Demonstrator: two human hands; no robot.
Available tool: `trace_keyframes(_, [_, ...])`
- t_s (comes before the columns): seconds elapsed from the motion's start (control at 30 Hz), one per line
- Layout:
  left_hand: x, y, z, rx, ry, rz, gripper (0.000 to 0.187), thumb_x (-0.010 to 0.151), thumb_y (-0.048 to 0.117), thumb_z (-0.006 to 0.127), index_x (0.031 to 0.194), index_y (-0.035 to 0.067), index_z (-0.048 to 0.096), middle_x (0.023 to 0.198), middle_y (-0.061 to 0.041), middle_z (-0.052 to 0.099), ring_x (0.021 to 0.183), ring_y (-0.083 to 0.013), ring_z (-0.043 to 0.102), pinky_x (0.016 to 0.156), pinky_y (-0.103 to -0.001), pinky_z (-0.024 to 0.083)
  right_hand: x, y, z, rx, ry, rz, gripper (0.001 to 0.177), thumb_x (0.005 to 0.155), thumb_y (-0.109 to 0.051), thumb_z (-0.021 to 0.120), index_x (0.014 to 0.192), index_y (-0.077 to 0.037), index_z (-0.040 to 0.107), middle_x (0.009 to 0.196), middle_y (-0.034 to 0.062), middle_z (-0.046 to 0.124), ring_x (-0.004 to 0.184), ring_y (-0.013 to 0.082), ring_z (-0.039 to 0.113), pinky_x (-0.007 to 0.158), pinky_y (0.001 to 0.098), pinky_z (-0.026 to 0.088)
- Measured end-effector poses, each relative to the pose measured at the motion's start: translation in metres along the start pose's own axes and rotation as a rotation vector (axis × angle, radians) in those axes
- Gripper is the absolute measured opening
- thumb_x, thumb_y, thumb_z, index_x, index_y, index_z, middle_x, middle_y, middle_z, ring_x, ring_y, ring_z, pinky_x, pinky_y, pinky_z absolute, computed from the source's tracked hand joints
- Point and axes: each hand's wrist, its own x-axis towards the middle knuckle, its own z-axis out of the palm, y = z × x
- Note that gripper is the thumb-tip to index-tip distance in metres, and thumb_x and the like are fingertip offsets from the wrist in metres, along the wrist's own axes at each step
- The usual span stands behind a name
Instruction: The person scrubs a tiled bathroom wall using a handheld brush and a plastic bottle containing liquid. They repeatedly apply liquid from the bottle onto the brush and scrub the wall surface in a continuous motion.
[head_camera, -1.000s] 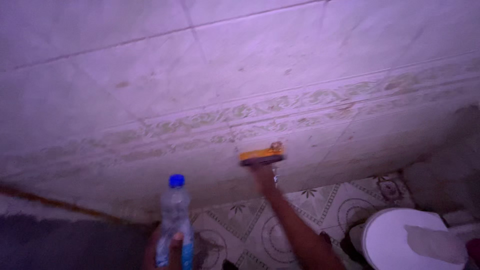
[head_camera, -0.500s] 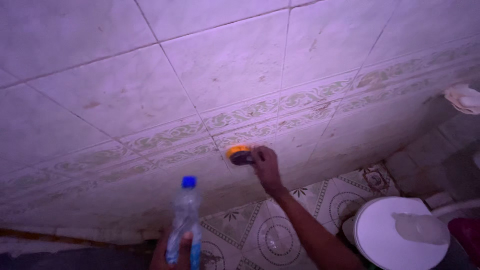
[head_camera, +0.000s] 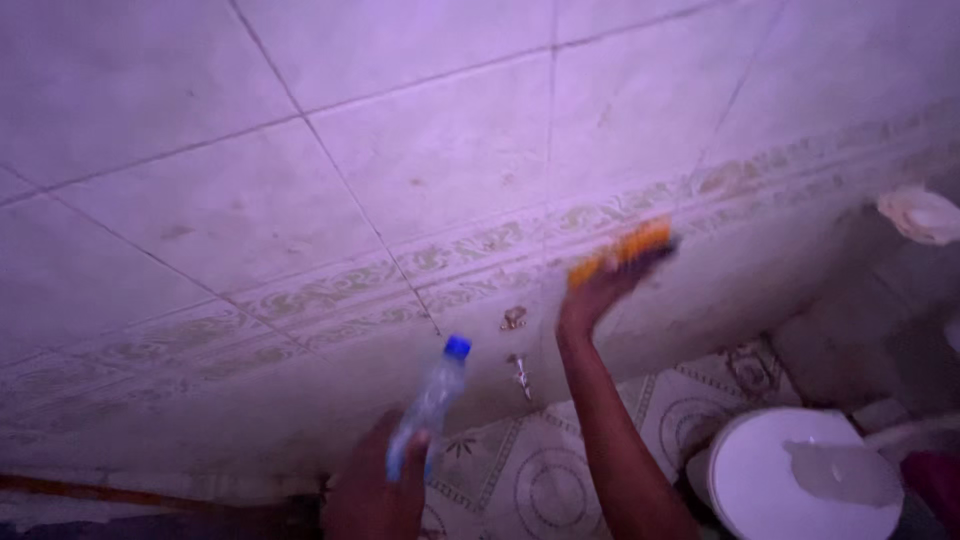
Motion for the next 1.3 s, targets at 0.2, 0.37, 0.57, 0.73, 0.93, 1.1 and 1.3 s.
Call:
trace_keyframes(0.2, [0.031, 0.114, -0.045, 0.372, 0.141, 0.157, 0.053, 0.090, 0.039, 0.058, 0.142, 0.028, 0.061, 0.101, -0.014, 0.065, 0.086, -0.0383, 0.066, 0.070, -0.053, 0.053, -0.044, -0.085, 0.032, -0.381, -0.383, -0.325, 0.078, 0.105, -0.022, 0.063, 0.162, 0.004, 0.016, 0.159, 0.0303, 0.030, 0.147, 0.0391, 0.031, 0.124, 0.0487, 0.025])
trace_keyframes(0.37, [0.070, 0.174, -0.050, 0.681, 0.336, 0.640, 0.041, 0.079, 0.019, 0.063, 0.120, 0.016, 0.068, 0.087, -0.012, 0.065, 0.084, -0.0309, 0.066, 0.070, -0.047, 0.051, -0.083, -0.032, -0.025, -0.149, -0.596, 0.015, 0.067, 0.095, -0.016, 0.065, 0.151, 0.004, 0.035, 0.146, 0.0238, 0.048, 0.131, 0.0388, 0.050, 0.113, 0.0510, 0.041])
trace_keyframes(0.57, [0.110, 0.193, -0.025, 0.873, 0.194, 0.667, 0.012, 0.087, 0.018, 0.063, 0.099, 0.013, 0.065, 0.088, -0.009, 0.065, 0.088, -0.0269, 0.065, 0.072, -0.041, 0.049, -0.045, 0.006, -0.012, 0.742, -0.549, 1.231, 0.047, 0.098, -0.023, 0.061, 0.137, 0.001, 0.050, 0.134, 0.0194, 0.063, 0.123, 0.0342, 0.063, 0.108, 0.0514, 0.050])
trace_keyframes(0.73, [0.092, 0.173, -0.011, 0.781, 0.283, 0.651, 0.034, 0.082, 0.018, 0.065, 0.116, 0.012, 0.067, 0.089, -0.011, 0.065, 0.087, -0.0285, 0.067, 0.071, -0.042, 0.052, -0.037, -0.029, -0.017, 0.734, -0.520, 1.266, 0.042, 0.097, -0.021, 0.057, 0.134, -0.003, 0.049, 0.131, 0.0185, 0.063, 0.119, 0.0326, 0.064, 0.106, 0.0536, 0.051])
trace_keyframes(0.93, [0.049, 0.116, -0.007, 0.378, 0.015, -0.023, 0.052, 0.093, 0.041, 0.062, 0.143, 0.027, 0.059, 0.108, -0.014, 0.067, 0.097, -0.0345, 0.068, 0.080, -0.049, 0.054, 0.016, -0.122, -0.003, 0.501, -0.286, 0.223, 0.051, 0.105, -0.018, 0.061, 0.147, 0.003, 0.043, 0.130, 0.0134, 0.059, 0.114, 0.0259, 0.058, 0.103, 0.0406, 0.047])
trace_keyframes(1.1, [0.028, 0.069, 0.032, -0.204, 0.286, 0.062, 0.045, 0.094, 0.038, 0.062, 0.131, 0.012, 0.065, 0.112, -0.017, 0.071, 0.100, -0.0359, 0.071, 0.085, -0.046, 0.054, -0.046, -0.126, 0.003, -0.282, -0.475, -0.278, 0.063, 0.101, -0.016, 0.068, 0.151, 0.008, 0.038, 0.138, 0.0226, 0.051, 0.127, 0.0335, 0.053, 0.112, 0.0441, 0.043])
trace_keyframes(1.3, [0.034, -0.003, 0.025, -0.212, 0.276, -0.194, 0.045, 0.094, 0.039, 0.062, 0.130, 0.012, 0.065, 0.112, -0.017, 0.072, 0.101, -0.0358, 0.071, 0.086, -0.046, 0.054, -0.046, -0.014, -0.036, -0.194, -0.319, -0.137, 0.071, 0.101, -0.017, 0.059, 0.159, 0.007, 0.026, 0.162, 0.0248, 0.036, 0.148, 0.0348, 0.038, 0.122, 0.0415, 0.027])
